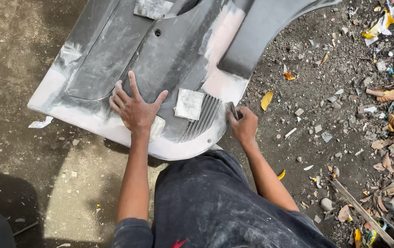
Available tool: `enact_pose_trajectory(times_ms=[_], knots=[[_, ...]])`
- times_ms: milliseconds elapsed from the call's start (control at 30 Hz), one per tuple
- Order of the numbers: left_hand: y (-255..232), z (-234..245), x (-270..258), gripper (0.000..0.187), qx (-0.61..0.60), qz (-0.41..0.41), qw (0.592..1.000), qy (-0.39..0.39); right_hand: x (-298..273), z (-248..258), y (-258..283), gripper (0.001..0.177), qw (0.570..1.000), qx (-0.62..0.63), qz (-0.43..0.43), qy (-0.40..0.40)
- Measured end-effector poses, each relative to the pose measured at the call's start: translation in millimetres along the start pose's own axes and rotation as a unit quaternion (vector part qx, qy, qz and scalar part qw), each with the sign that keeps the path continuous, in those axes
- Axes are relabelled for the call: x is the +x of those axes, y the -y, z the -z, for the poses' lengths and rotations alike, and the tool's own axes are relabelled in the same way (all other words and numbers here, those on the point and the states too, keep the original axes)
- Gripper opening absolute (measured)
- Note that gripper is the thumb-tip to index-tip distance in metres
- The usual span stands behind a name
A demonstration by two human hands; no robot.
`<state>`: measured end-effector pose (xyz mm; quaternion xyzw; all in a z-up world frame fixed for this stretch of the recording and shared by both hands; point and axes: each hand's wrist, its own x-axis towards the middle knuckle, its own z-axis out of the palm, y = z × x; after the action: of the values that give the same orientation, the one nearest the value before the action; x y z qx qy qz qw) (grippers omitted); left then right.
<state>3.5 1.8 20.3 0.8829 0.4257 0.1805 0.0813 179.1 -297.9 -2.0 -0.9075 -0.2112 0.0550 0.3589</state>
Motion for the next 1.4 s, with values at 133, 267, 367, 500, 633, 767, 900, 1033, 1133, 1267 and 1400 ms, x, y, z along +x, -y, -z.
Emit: enact_pose_trajectory(times_ms=[133,267,367,500,633,767,900,1033,1133,1267,1400], knots=[[-2,0,-2,0.124,0.002,0.002,1.000,0.016,37,-12,3,0.032,0.996,-0.082,-0.018,0.006],[1,4,-5,0.124,0.003,-0.004,1.000,0.013,-4,-10,-10,0.023,0.996,-0.014,0.078,-0.030],[1,2,-3,0.124,-0.011,-0.014,1.000,-0.007,56,-18,3,0.029,0.998,-0.056,-0.024,0.011],[-2,5,-1,0.124,-0.002,-0.010,1.000,-0.018,34,-19,-20,0.037,0.997,-0.077,0.011,-0.008],[1,6,-1,0.122,-0.008,-0.012,1.000,-0.021,47,-23,-12,0.031,0.999,-0.046,0.000,0.004],[-3,14,-4,0.117,-0.021,-0.013,0.999,-0.036,36,-8,10,0.032,0.994,-0.039,0.084,-0.057],[0,17,9,0.121,0.023,-0.002,0.998,-0.061,45,-26,-2,0.032,0.999,-0.017,0.029,-0.021],[-6,15,-13,0.119,0.003,0.000,1.000,-0.003,34,-13,-10,0.032,0.998,-0.056,-0.018,0.005],[-4,12,-1,0.119,0.007,0.004,1.000,-0.016,36,-24,-14,0.038,0.996,-0.084,0.010,-0.014],[2,2,0,0.122,0.013,-0.008,1.000,-0.022,58,-20,6,0.038,0.997,-0.073,0.004,-0.013],[-3,9,-2,0.120,-0.006,-0.008,1.000,-0.006,35,-26,-27,0.034,0.998,-0.064,0.015,-0.017]])
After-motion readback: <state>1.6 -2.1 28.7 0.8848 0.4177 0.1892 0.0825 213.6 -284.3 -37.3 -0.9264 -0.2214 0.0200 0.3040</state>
